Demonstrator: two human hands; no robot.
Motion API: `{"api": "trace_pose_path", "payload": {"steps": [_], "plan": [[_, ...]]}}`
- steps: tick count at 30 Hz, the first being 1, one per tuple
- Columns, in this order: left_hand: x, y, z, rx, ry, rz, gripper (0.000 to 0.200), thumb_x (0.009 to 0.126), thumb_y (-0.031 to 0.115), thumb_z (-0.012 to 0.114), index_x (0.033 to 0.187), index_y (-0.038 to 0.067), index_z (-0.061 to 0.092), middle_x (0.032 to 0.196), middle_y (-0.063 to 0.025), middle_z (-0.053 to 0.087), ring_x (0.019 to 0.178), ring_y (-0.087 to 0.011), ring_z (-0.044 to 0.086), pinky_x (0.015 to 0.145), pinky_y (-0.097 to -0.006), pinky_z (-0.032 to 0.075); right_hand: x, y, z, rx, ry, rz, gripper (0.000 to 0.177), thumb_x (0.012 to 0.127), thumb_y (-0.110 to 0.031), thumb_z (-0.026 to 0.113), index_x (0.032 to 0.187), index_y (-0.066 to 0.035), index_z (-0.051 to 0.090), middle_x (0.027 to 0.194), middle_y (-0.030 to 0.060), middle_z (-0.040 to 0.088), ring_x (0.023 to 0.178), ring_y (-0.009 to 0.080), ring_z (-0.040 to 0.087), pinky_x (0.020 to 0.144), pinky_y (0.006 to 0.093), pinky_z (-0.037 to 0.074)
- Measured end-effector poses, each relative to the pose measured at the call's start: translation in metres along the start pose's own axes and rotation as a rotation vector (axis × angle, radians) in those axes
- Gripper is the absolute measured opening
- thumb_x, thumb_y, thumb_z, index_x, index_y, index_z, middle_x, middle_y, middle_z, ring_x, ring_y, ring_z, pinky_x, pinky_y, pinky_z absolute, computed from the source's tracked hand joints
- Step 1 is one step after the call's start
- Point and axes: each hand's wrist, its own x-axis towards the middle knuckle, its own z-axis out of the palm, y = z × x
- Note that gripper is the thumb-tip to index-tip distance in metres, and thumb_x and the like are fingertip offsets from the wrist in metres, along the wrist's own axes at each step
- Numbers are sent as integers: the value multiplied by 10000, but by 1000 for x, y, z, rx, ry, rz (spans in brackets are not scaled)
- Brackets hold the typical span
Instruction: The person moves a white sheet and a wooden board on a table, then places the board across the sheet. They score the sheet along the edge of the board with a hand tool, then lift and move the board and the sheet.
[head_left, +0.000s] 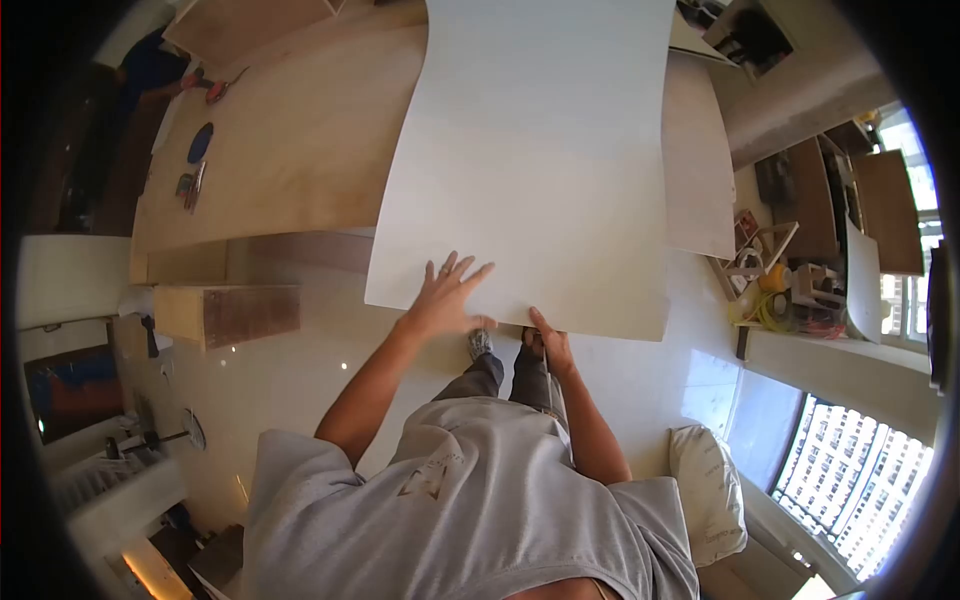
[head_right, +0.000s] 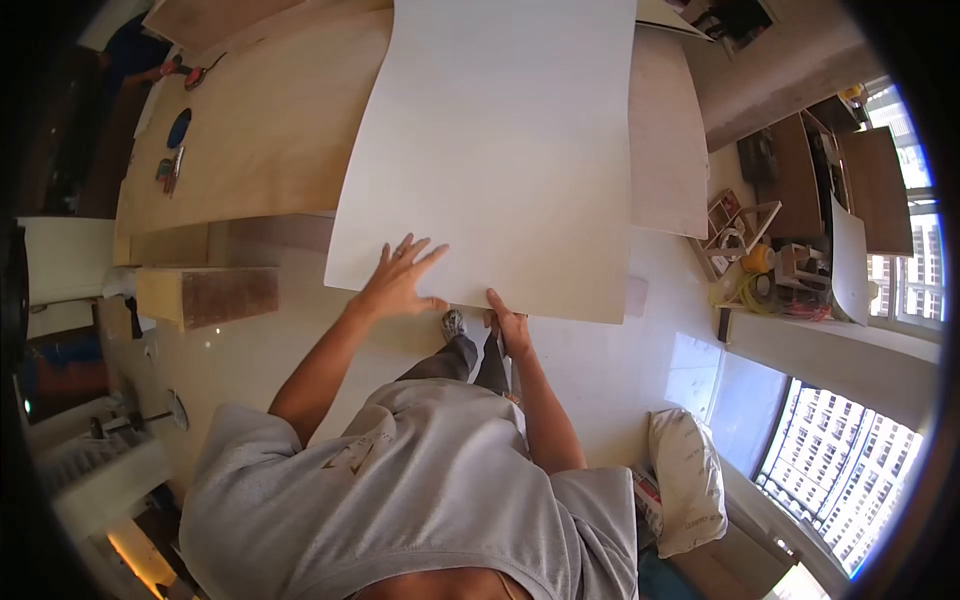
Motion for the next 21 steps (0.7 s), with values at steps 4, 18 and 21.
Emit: {"api": "trace_pose_path", "payload": {"steps": [4, 18, 21], "plan": [[-3, -6, 37, 124, 169, 71, 1229, 708, 410, 960, 1725, 250, 289, 1747, -183, 283, 1633, -473, 189, 1230, -820, 111, 15, -23, -4, -62, -55, 31, 496, 1022, -582, 680, 927, -95, 665, 627, 18, 564, 451, 83, 393, 437, 284, 278], [-15, -25, 104, 122, 429, 63, 886, 816, 25, 755, 1631, 206, 460, 1693, -218, 332, 1600, -471, 256, 1223, -831, 109, -195, 10, -256, 74, 622, 100, 330, 996, -362, 725, 1132, -62, 746, 642, 27, 585, 447, 104, 465, 413, 266, 314], [-19, -26, 111, 135, 441, 55, 873, 821, 50, 758, 1629, 191, 459, 1680, -230, 348, 1598, -468, 263, 1225, -826, 111, -174, -10, -331, 448, 798, -71, 251, 1010, -324, 699, 1123, -101, 723, 539, -9, 529, 349, 121, 419, 315, 304, 323]]}}
